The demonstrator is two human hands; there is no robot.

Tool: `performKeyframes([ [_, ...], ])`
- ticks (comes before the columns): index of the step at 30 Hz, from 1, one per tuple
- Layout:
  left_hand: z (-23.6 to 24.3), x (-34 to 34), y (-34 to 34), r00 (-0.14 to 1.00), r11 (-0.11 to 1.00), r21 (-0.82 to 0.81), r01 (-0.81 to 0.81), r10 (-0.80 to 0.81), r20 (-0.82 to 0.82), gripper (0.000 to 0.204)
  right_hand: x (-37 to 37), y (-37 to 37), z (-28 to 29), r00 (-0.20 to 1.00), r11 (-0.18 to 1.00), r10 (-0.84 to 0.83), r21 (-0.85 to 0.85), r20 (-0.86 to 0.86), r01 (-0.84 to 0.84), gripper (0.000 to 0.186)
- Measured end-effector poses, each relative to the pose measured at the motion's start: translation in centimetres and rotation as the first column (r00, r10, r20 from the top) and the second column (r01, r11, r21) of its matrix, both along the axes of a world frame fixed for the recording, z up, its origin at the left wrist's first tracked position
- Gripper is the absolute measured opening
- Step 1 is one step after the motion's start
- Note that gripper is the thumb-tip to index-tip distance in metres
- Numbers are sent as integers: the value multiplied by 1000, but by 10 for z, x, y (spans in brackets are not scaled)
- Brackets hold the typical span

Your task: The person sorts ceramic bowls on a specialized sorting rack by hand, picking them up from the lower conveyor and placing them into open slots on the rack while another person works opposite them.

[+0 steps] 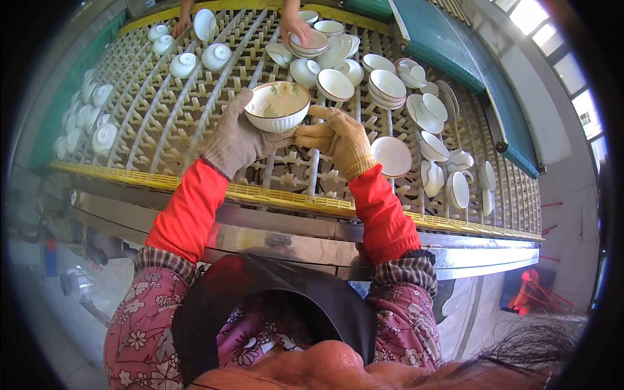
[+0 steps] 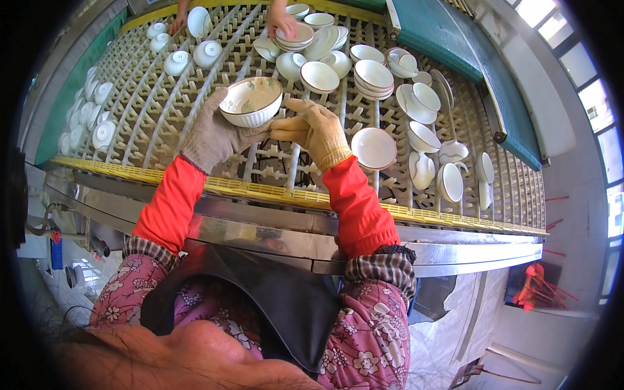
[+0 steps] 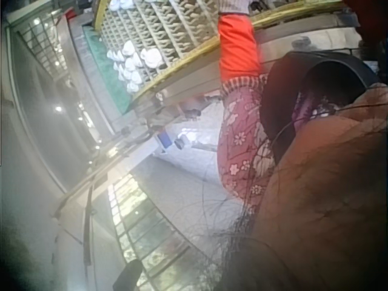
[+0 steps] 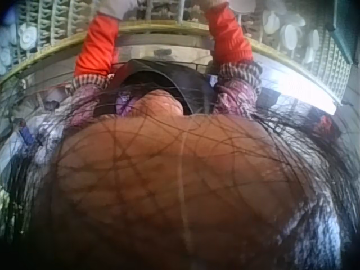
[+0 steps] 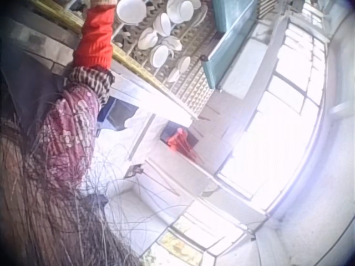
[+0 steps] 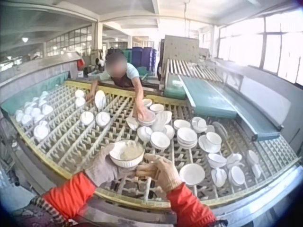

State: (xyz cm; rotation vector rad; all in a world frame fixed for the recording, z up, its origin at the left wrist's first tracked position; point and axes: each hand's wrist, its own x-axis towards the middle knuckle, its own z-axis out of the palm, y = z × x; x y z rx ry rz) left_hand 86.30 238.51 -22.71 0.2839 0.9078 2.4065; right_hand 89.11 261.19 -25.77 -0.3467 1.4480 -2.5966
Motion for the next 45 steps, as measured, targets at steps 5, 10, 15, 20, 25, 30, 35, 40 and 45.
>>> performKeyframes([
  [5,-6,-5,0,997,998,64,-9,4,81,69,-4,3,-5,993,998,-36,-37,115,41,57],
  [10,-12,-9,2,991,995,94,-42,29,131,71,-3,2,2,982,987,-62,155,179,34,61],
  [15,-12,-6,6,990,996,35,-83,78,118,70,1,0,4,976,970,-83,241,202,32,63],
  [20,-10,-4,10,999,999,-15,-36,37,26,70,1,4,-1,977,980,-53,200,205,12,68],
  [25,-9,0,22,996,990,-116,-85,79,-52,64,-2,7,-8,979,992,13,118,201,-38,69],
  [30,-8,4,28,957,915,-372,-155,45,-288,61,-3,1,-19,982,1000,14,24,188,-19,62],
  [35,-12,3,31,799,642,-582,-499,80,-597,67,4,9,-8,970,961,-114,271,216,52,58],
  [40,2,11,42,397,156,-418,-895,-152,-905,68,15,24,10,903,233,-235,881,-360,412,45],
  [45,16,12,59,330,-10,-343,-939,-302,-894,75,10,48,-9,846,-193,54,826,-530,530,49],
])
